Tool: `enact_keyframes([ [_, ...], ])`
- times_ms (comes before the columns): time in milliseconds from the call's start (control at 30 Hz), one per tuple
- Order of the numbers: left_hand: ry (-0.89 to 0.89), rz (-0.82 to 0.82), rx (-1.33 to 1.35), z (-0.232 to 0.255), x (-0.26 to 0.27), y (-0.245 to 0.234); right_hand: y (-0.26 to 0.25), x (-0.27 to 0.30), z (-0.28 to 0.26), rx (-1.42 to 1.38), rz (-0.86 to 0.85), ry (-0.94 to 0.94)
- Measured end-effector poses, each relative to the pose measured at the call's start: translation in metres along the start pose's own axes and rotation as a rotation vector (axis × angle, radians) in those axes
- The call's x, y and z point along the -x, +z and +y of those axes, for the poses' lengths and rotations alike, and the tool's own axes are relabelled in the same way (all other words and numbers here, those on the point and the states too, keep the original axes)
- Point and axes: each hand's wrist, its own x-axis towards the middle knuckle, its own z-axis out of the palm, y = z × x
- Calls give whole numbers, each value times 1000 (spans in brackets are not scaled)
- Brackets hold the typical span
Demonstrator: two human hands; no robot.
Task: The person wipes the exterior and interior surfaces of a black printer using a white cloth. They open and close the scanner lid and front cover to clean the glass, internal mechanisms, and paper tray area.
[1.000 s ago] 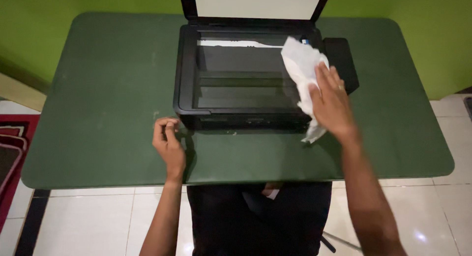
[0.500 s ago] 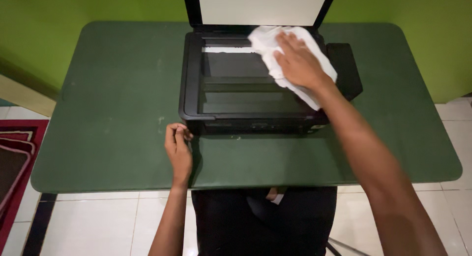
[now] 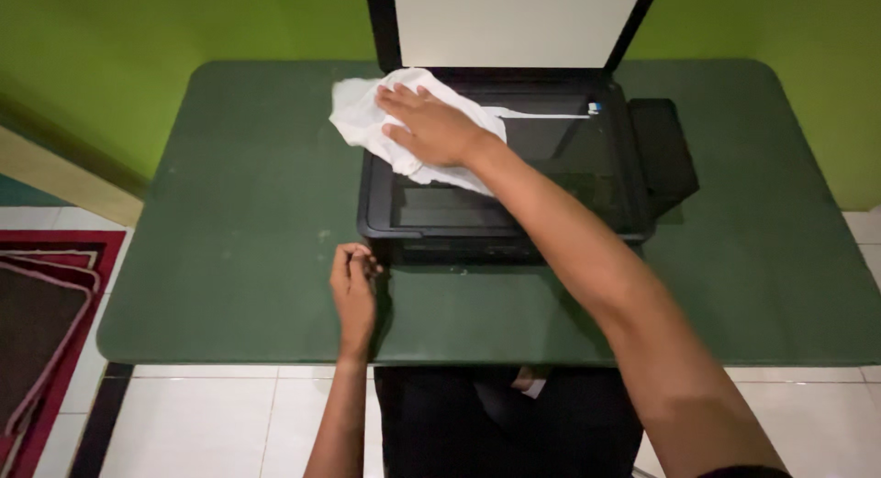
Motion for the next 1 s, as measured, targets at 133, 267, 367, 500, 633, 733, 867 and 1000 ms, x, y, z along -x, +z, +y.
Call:
enact_keyframes([
  [133,197,16,-258,6,4,1,3,16,-27,3,-35,49],
  [267,240,-17,-354,12,5,5,6,47,-64,47,-63,-21],
  [367,203,-106,-348,5,5,3,10,77,-91,100,-9,-141],
  [500,159,-95,-385,-8,7,-4,14,108,-124,180,75,-141],
  [633,223,-151,-315,-3,6,-2,9,135,-120,257,152,-157],
  [733,150,-149,-296,17,9,5,5,172,-103,328,207,-120],
  [867,186,-143,-355,42,11,17,-9,227,-71,487,322,-76],
  [1000,174,-141,-371,52,13,21,-30,280,-40,443,375,114],
])
